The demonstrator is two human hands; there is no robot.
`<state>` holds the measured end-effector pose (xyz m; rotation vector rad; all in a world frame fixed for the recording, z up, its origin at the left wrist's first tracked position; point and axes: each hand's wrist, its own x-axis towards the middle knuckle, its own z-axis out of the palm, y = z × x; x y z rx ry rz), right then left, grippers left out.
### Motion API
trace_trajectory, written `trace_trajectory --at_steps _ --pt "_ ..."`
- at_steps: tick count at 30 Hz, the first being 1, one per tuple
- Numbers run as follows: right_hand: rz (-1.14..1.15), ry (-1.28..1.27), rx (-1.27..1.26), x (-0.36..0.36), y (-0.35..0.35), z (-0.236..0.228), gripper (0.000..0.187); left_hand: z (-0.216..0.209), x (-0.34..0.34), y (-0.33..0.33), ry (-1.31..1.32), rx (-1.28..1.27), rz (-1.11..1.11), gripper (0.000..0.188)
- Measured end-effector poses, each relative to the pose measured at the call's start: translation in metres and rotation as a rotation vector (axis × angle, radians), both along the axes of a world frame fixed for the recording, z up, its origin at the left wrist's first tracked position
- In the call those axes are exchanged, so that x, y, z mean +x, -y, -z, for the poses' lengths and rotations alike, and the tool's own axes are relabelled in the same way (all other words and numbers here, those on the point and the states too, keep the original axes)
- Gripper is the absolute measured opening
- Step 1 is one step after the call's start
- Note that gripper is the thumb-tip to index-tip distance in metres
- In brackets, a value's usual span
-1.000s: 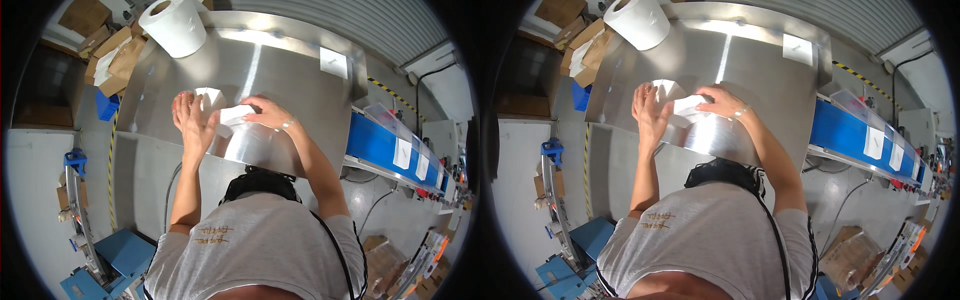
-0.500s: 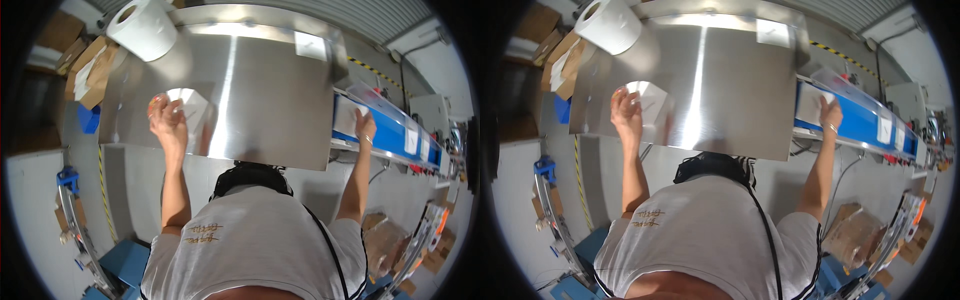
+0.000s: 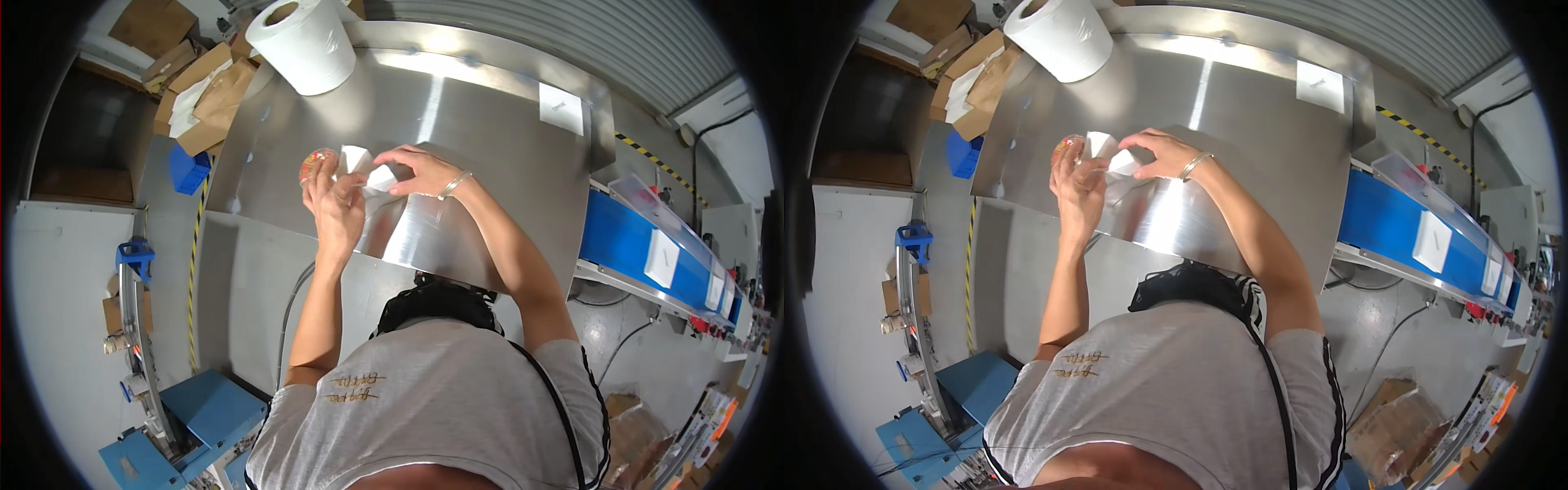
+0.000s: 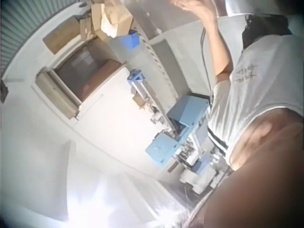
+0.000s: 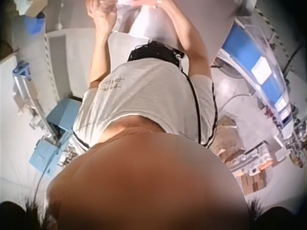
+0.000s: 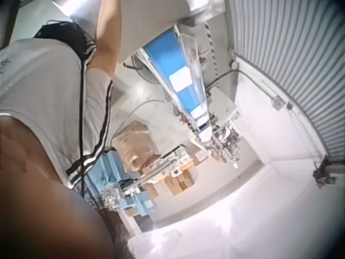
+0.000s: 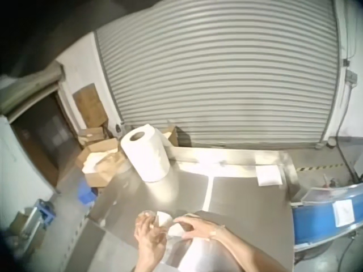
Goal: Picking up stacks of paper from a machine and placing them onto a moving conveyor belt.
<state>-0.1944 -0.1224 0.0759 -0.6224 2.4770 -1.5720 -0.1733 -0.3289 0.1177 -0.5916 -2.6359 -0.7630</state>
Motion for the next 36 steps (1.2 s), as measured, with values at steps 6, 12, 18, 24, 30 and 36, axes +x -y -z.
trace_trajectory --at_steps 6,12,18,24,30,36 --pt "0.136 0.337 -0.22 0.021 -0.016 0.015 0.04 -0.005 -0.013 0.009 0.188 0.056 -0.084 0.054" --pt "0.713 0.349 -0.298 0.1 -0.085 0.044 0.039 0.005 -0.031 0.013 -0.099 -0.142 0.051 0.033" --pt "1.224 0.229 0.004 0.223 -0.217 0.058 0.033 -0.008 0.011 -0.039 0.092 -0.222 0.069 0.022" --pt "1.624 0.123 0.138 0.35 -0.383 0.082 0.037 -0.017 0.074 -0.122 0.199 -0.127 0.316 0.023" --pt "1.705 0.134 0.578 0.412 -0.475 0.055 0.052 -0.016 0.129 -0.199 0.272 -0.025 0.527 0.023" --pt "1.132 -0.351 0.365 0.379 -0.392 0.017 0.08 -0.021 0.168 -0.286 0.424 0.01 0.746 0.022"
